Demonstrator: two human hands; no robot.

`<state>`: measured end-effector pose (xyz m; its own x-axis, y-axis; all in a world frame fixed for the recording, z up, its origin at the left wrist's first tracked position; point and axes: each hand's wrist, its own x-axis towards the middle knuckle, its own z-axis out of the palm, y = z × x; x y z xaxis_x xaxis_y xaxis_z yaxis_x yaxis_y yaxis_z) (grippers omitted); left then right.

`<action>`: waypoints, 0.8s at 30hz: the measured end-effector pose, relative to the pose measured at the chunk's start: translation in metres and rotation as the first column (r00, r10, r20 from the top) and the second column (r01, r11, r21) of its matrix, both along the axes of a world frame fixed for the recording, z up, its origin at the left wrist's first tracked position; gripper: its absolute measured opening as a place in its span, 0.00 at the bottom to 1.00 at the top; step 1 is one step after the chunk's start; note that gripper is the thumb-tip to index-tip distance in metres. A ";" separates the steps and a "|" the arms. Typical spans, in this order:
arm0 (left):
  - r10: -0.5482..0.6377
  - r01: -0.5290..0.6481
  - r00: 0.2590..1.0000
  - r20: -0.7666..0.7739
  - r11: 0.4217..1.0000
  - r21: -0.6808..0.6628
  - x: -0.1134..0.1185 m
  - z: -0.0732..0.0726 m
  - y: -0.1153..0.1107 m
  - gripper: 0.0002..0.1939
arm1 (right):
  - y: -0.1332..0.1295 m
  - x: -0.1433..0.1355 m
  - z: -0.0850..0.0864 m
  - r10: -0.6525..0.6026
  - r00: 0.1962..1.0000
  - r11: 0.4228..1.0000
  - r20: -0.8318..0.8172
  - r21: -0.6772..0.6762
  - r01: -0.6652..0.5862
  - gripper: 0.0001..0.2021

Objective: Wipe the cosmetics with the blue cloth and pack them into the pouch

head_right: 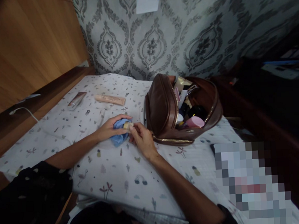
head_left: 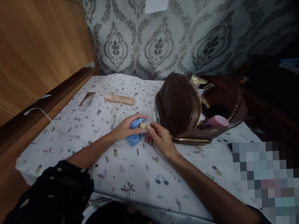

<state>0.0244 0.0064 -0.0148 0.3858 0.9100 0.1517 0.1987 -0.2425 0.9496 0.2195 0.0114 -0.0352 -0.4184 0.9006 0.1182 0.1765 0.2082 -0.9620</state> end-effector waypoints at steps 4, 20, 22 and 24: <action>-0.006 0.010 0.999 -0.051 0.997 0.078 -0.002 -0.006 0.002 0.33 | 0.000 0.000 0.003 -0.002 1.000 1.000 0.005 -0.001 0.002 0.25; 0.143 -0.142 0.990 -0.012 0.987 0.074 0.001 -0.009 0.005 0.19 | 0.001 -0.004 -0.007 -0.023 0.984 1.000 -0.177 -0.020 0.019 0.28; 0.143 -0.141 0.989 -0.025 0.986 0.084 0.002 -0.009 0.005 0.18 | 0.000 -0.004 -0.006 -0.035 0.985 0.999 -0.170 -0.014 0.033 0.29; 0.138 -0.134 0.990 -0.035 0.986 0.100 0.002 -0.009 0.004 0.18 | 0.000 -0.005 -0.006 -0.050 0.986 0.999 -0.157 -0.011 0.048 0.28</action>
<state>0.0263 0.0109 -0.0235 0.2669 0.9362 0.2286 0.2749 -0.3013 0.9131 0.2146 0.0110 -0.0409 -0.3504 0.9206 0.1724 0.0325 0.1960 -0.9801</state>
